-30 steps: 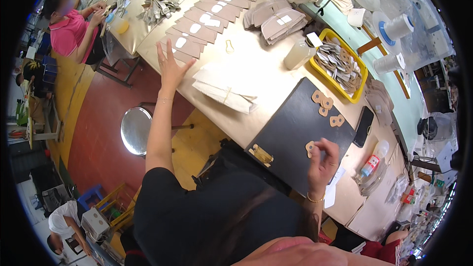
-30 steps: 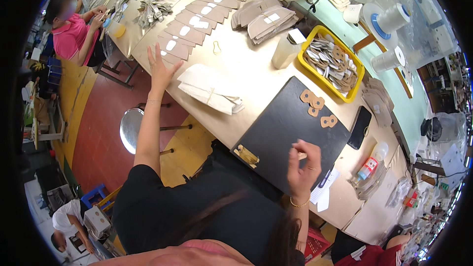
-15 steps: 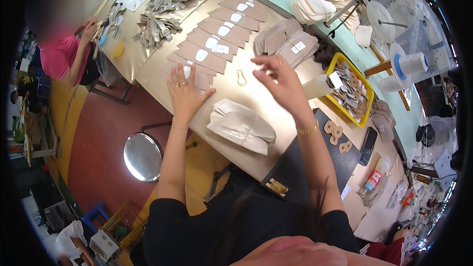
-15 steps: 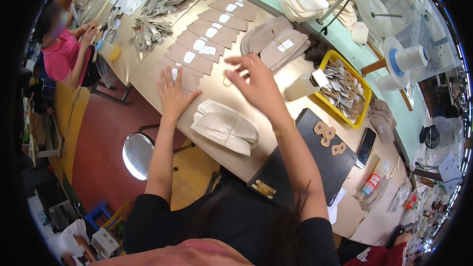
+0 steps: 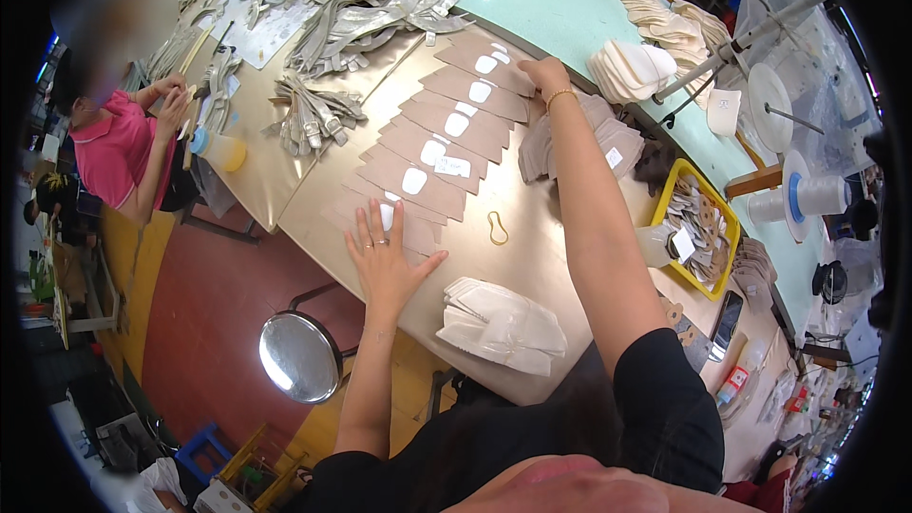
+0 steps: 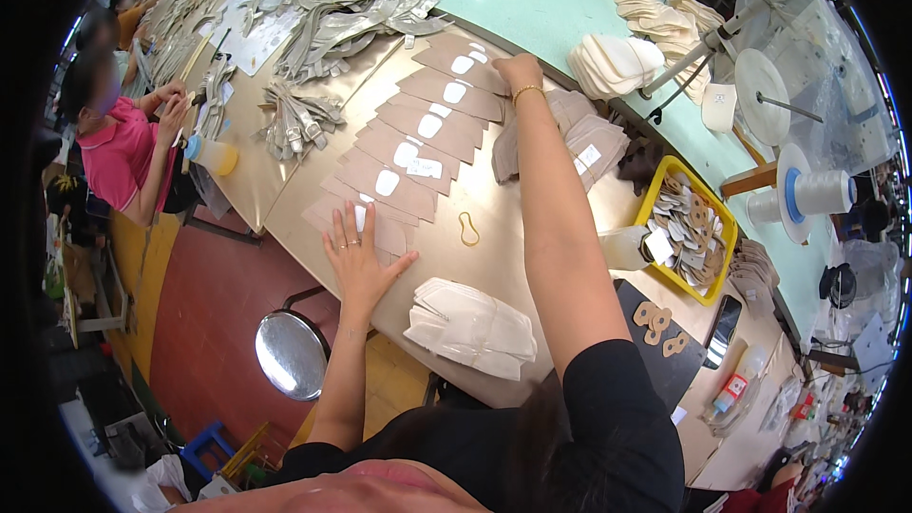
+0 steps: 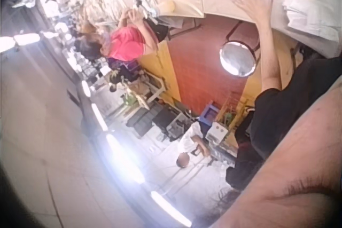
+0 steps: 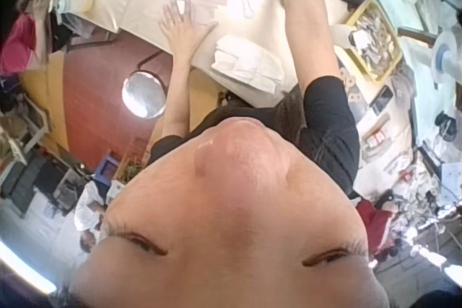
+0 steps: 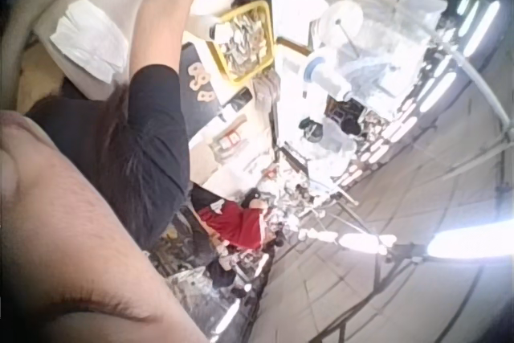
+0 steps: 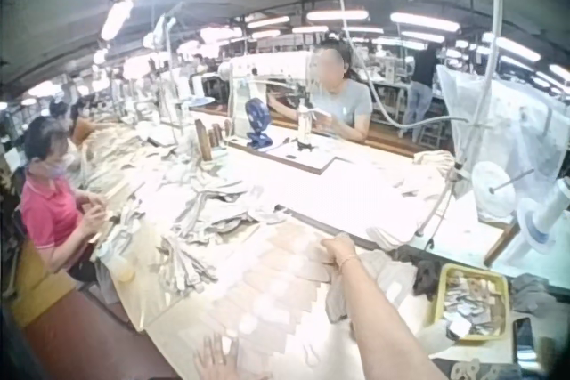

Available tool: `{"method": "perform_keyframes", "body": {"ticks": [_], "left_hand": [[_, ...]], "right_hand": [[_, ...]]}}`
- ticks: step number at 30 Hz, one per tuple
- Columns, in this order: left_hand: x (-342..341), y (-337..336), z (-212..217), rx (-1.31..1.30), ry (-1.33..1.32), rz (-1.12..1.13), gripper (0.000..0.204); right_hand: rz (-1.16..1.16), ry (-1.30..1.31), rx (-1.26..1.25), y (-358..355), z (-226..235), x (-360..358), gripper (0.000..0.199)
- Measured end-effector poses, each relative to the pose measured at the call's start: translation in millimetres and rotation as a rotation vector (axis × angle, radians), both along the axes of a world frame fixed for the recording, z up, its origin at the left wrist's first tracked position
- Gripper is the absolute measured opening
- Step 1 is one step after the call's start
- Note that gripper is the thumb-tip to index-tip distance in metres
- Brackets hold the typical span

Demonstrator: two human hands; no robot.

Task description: The person handles small beige fabric pieces and white circular inserts on a worktable, placing them into a yellow tray and arranging them on a black mat. They also move a red basket and handle stacks of fabric pieces while other workers are visible nearby.

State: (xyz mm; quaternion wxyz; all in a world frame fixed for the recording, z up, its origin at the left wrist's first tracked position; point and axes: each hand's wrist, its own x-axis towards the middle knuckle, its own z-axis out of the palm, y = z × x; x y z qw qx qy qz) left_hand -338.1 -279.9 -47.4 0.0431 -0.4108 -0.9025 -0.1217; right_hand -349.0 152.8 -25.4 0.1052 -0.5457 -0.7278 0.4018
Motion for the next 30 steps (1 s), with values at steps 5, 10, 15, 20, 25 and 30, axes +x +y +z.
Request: {"method": "perform_keyframes", "body": {"ticks": [5,10,15,20,25,30], "left_hand": [[0.1,-0.9,1.5,-0.011,-0.022,0.0,0.108],[0.7,-1.4,0.1,0.01,-0.027,-0.001,0.108],[0.1,0.1,0.9,0.038,-0.039,-0.001,0.107],[0.2,-2.3,2.5,0.007,-0.053,0.003,0.107],[0.6,-2.0,2.4,0.044,-0.061,-0.002,0.108],[0.6,-2.5,2.5,0.066,-0.042,-0.001,0.109]], "right_hand": [[0.028,-0.137,-0.1,-7.2,10.7,-5.8,0.067],[-0.075,-0.329,0.121,-25.8,4.5,-20.4,0.086],[0.047,-0.3,0.007,-14.0,4.5,-16.5,0.074],[0.187,-0.206,0.132,-13.7,16.1,-16.4,0.06],[0.249,-0.011,0.683,-40.4,53.9,-27.2,0.043],[0.342,0.216,0.541,-69.1,104.8,-28.3,0.037]]}}
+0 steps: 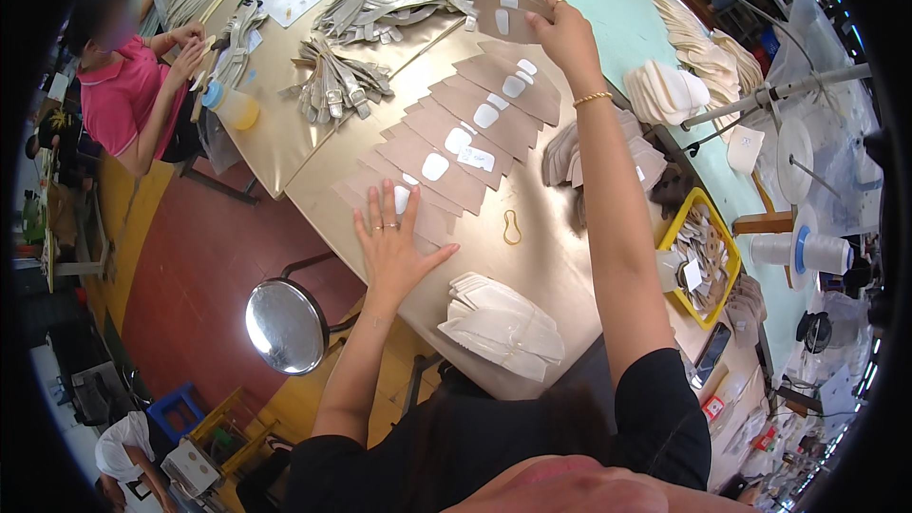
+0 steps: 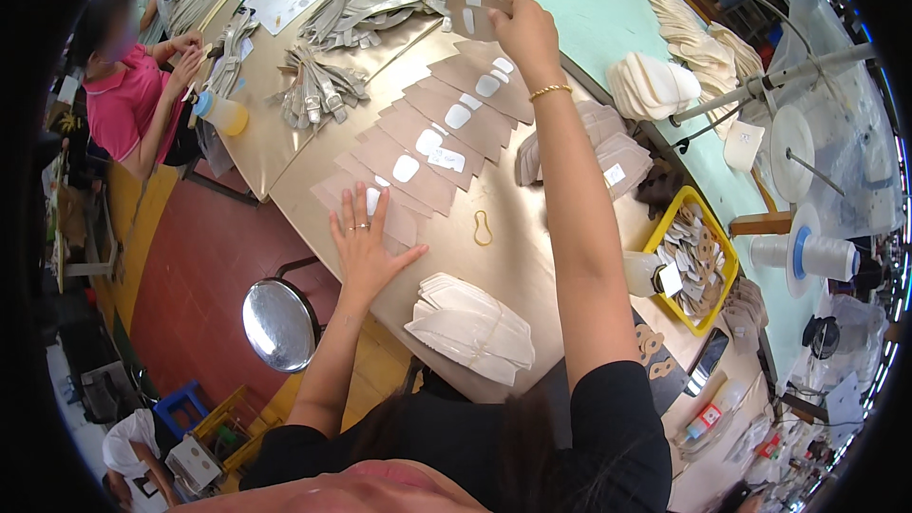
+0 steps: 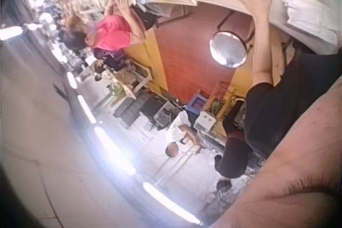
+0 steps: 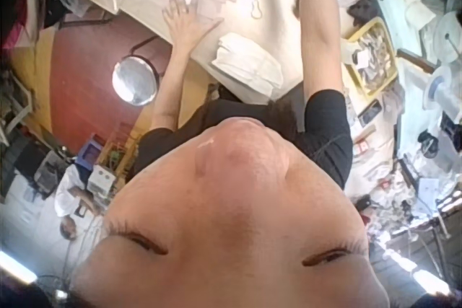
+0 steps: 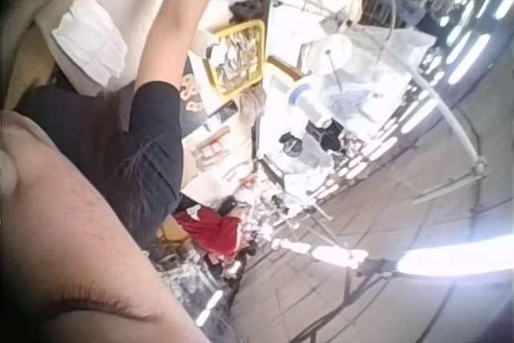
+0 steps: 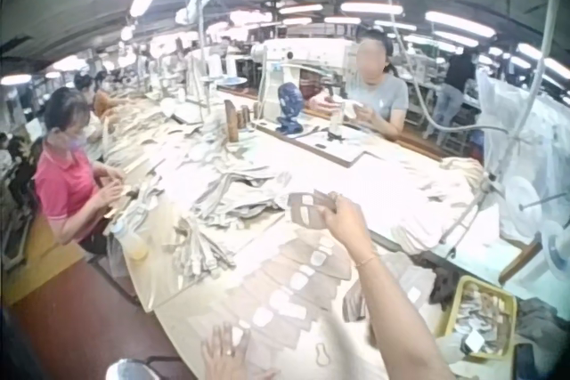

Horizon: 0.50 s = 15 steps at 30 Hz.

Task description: The person handles small beige fabric pieces and white circular inserts on a worktable, placing them into a yellow tray and arranging them on a black mat. They also move a red basket and handle stacks of fabric pieces while other workers are visible nearby.

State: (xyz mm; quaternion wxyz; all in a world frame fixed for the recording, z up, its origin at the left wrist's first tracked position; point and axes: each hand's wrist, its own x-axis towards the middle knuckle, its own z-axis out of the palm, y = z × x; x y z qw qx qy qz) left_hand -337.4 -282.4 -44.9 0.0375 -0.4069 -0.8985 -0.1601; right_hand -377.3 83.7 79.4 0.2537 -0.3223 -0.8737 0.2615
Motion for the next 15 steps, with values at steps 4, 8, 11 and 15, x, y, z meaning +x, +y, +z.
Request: {"method": "perform_keyframes", "body": {"ticks": [4,8,11,15], "left_hand": [[-0.3,0.4,-0.6,-0.015,0.005,0.003,0.108],[-0.7,0.7,-1.0,-0.017,0.015,0.013,0.108],[-0.5,0.3,-1.4,0.003,0.003,0.014,0.108],[-0.8,-0.3,-3.1,0.027,0.02,0.01,0.109]], "right_hand": [[0.138,0.267,-0.43,-8.4,-5.2,13.0,0.035],[-0.013,0.141,-0.555,-14.9,-49.9,27.8,0.051],[-0.116,-0.184,-0.256,-17.1,-77.9,45.4,0.076],[-0.212,-0.353,-0.222,-11.9,-90.9,47.1,0.091]]}}
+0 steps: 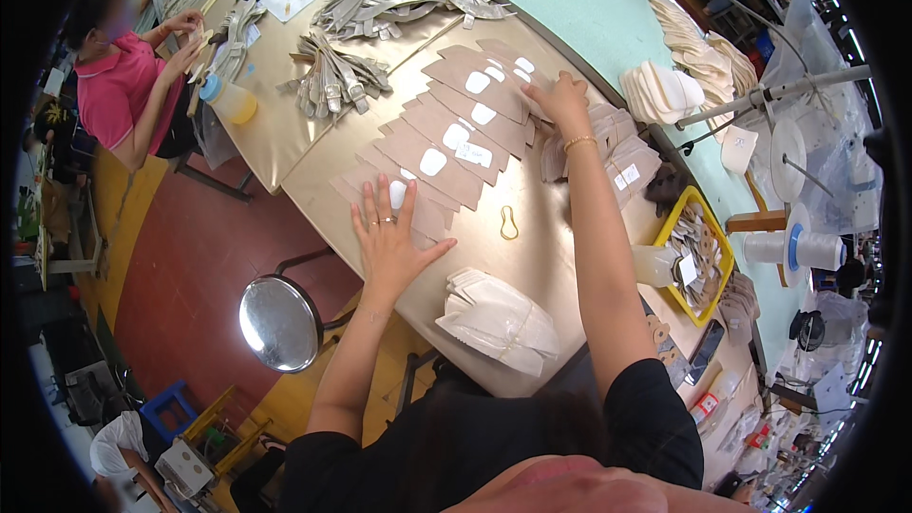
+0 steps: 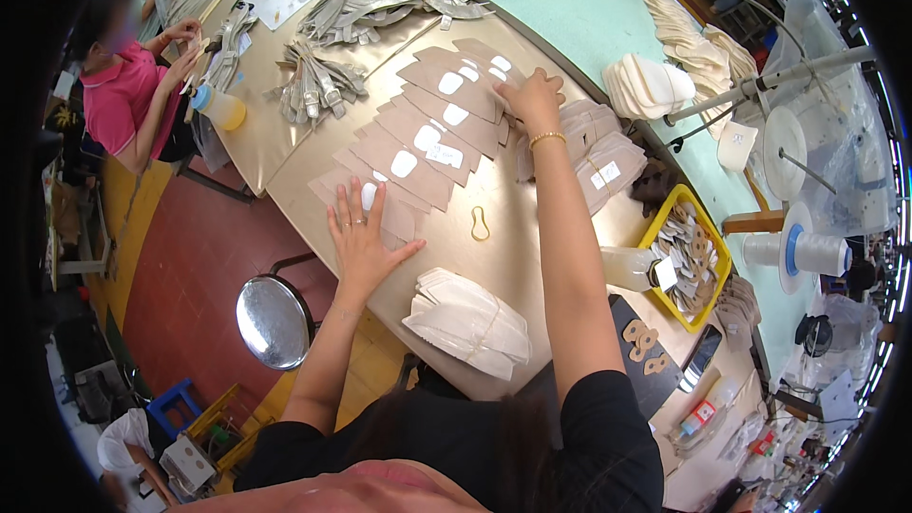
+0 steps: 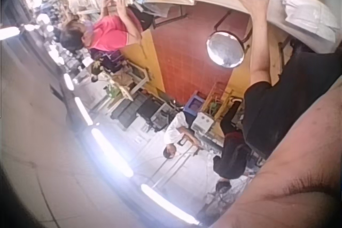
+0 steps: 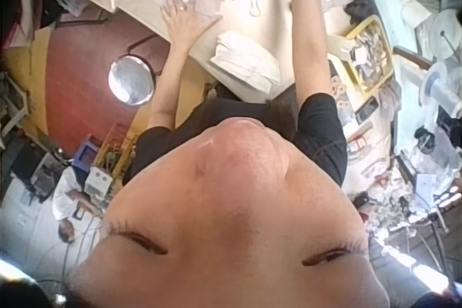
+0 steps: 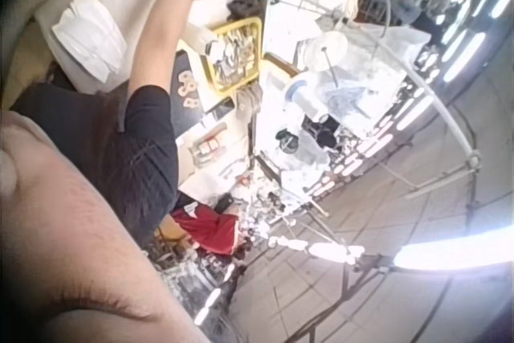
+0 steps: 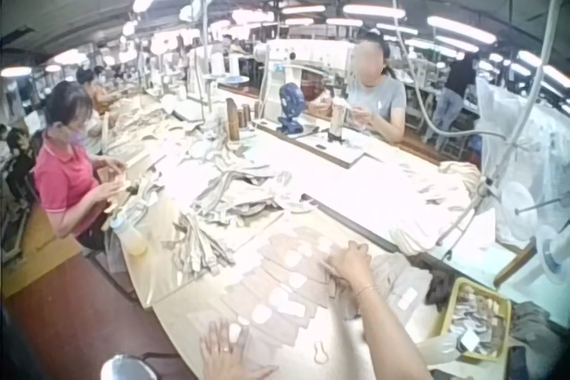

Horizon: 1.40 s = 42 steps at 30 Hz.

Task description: The person handles small beige fabric pieces and white circular inserts on a worktable, placing them into a yellow tray and arranging them on a black mat. They also move a red basket and handle stacks of fabric pieces while other workers are visible nearby.

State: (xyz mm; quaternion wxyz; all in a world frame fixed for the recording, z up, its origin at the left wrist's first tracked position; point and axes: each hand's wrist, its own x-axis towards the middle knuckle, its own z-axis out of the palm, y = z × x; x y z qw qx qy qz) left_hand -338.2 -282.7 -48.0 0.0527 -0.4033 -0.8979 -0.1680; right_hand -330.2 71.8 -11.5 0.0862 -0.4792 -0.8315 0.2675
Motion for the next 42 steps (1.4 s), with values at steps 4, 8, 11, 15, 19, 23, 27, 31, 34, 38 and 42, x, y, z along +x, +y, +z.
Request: {"method": "perform_keyframes", "body": {"ticks": [4,8,11,15,19,23,27,31,34,38,42], "left_hand": [[-1.1,-0.8,-1.0,-0.014,-0.011,0.005,0.109],[-0.7,-0.8,0.2,-0.017,-0.018,0.001,0.109],[0.4,-0.3,1.7,-0.011,-0.025,0.004,0.108],[0.9,0.3,2.7,0.007,-0.018,0.004,0.107],[0.5,0.0,2.5,-0.006,-0.021,0.007,0.107],[0.4,-0.2,2.3,-0.01,-0.031,0.011,0.108],[1.0,0.0,2.4,0.005,-0.045,0.015,0.108],[1.2,-0.9,2.6,-0.002,-0.039,0.011,0.105],[0.9,-1.2,2.4,-0.011,-0.032,0.013,0.105],[0.9,-0.8,1.6,-0.001,-0.038,0.015,0.106],[1.1,-0.7,1.0,0.004,-0.041,0.018,0.107]], "right_hand": [[-0.013,-0.059,-0.18,11.4,2.1,-10.6,0.104],[-0.033,-0.065,-0.296,14.6,2.9,-13.9,0.109],[0.007,-0.209,-0.091,10.2,1.7,-19.6,0.107],[-0.015,-0.102,-0.118,3.3,0.1,-24.5,0.101],[-0.027,-0.007,-0.136,-1.0,-1.1,-22.0,0.092],[0.012,-0.072,-0.264,0.0,1.4,-20.7,0.075],[0.072,-0.003,-0.104,-7.1,1.7,-21.1,0.064],[0.095,0.157,-0.066,-11.7,3.8,-16.3,0.06],[0.142,0.236,-0.074,-1.8,10.7,-12.4,0.059],[0.102,0.304,-0.027,18.3,24.6,-8.8,0.059],[-0.01,0.669,-0.352,26.0,48.2,-4.1,0.051]]}}
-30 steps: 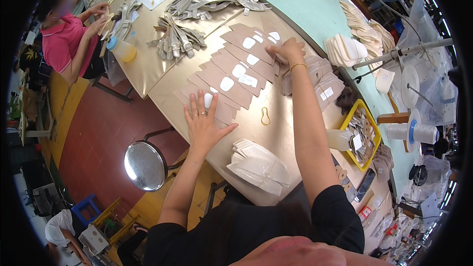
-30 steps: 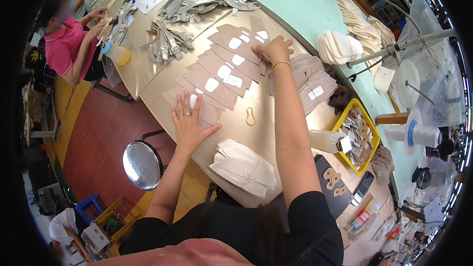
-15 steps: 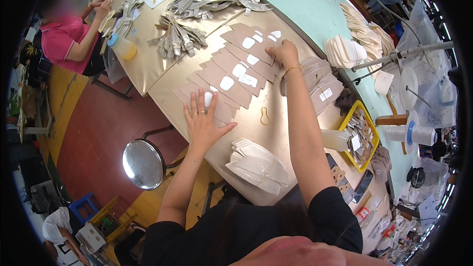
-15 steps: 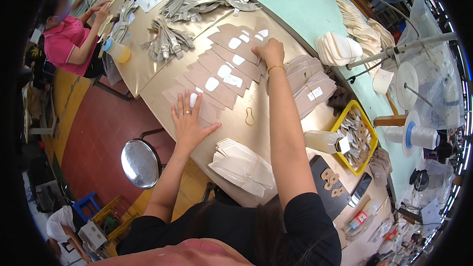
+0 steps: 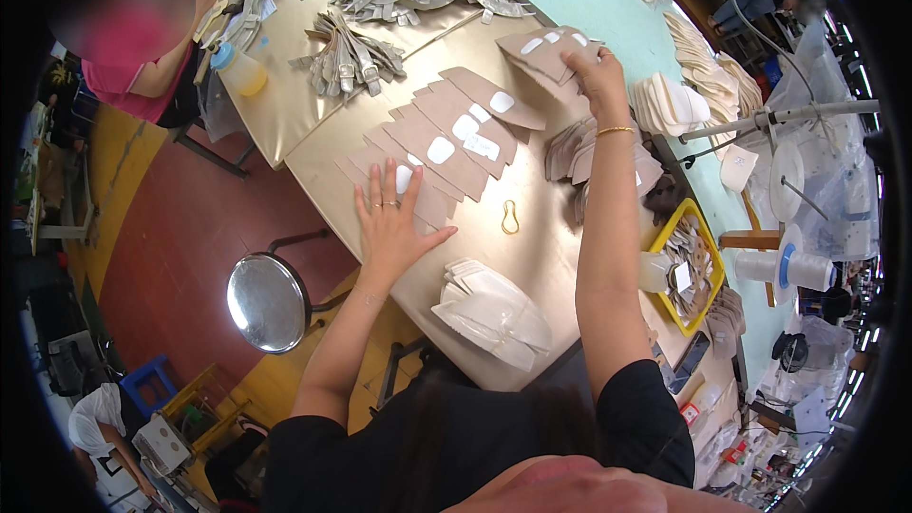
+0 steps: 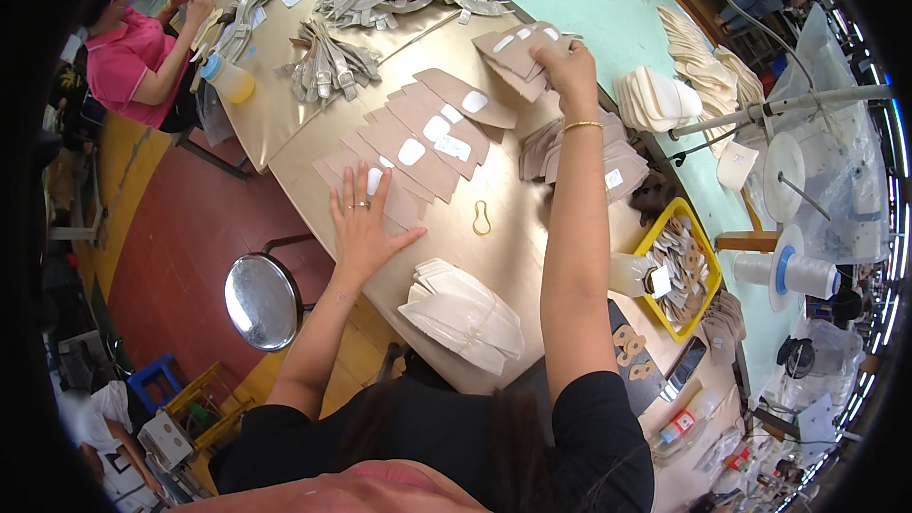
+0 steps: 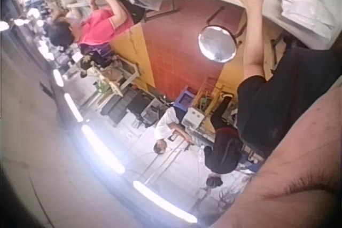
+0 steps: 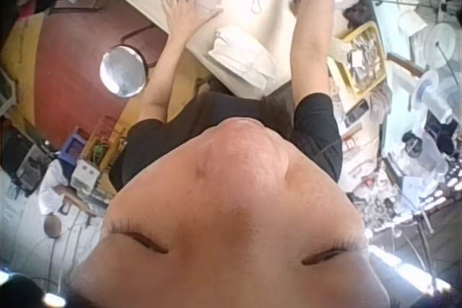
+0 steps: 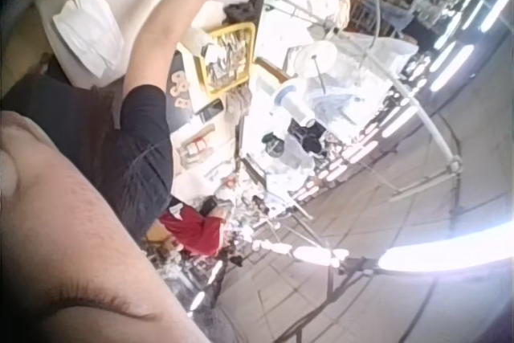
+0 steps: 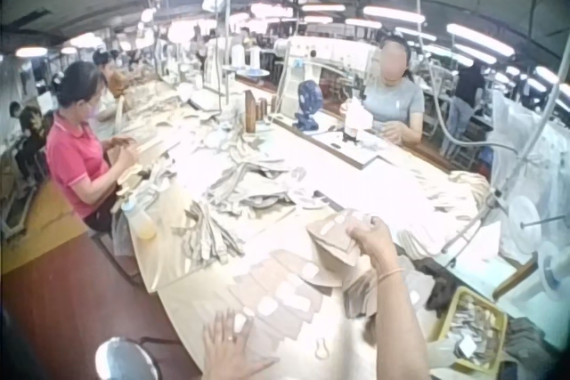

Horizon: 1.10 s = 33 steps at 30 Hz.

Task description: The person handles small beige fabric pieces and white circular inserts on a worktable, placing them into a yellow tray and arranging them on a black mat. They also move a red basket and handle stacks of fabric pieces while other workers are visible nearby.

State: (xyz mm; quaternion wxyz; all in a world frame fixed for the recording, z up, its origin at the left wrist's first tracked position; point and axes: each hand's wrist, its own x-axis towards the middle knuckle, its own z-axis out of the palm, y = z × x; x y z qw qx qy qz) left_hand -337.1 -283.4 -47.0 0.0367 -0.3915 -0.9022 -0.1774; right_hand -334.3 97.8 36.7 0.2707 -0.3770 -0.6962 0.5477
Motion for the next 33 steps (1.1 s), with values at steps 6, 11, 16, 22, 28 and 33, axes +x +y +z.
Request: {"method": "perform_keyframes", "body": {"ticks": [6,11,16,22,28,33], "left_hand": [[-0.3,-0.5,-1.1,0.013,0.004,0.001,0.109],[-0.1,-1.0,-4.9,0.017,0.015,0.018,0.116],[-3.1,-2.5,-9.0,0.063,0.011,0.034,0.123],[-3.2,-2.6,-11.1,0.109,0.0,0.042,0.119],[-8.6,-11.0,-9.8,0.453,-0.167,0.113,0.08],[-20.3,-12.5,-2.9,0.74,-0.288,0.257,0.066]], "right_hand": [[0.13,0.256,-0.181,-20.4,51.7,1.1,0.055],[0.347,0.458,-0.293,-62.4,64.9,-3.8,0.057],[0.354,0.228,-0.403,-105.4,28.2,8.4,0.066],[0.209,-0.517,0.442,-101.0,-13.8,33.8,0.085],[0.24,-0.536,0.396,-88.9,-22.0,27.6,0.071],[0.29,-0.515,0.478,-118.6,-33.6,30.5,0.063]]}}
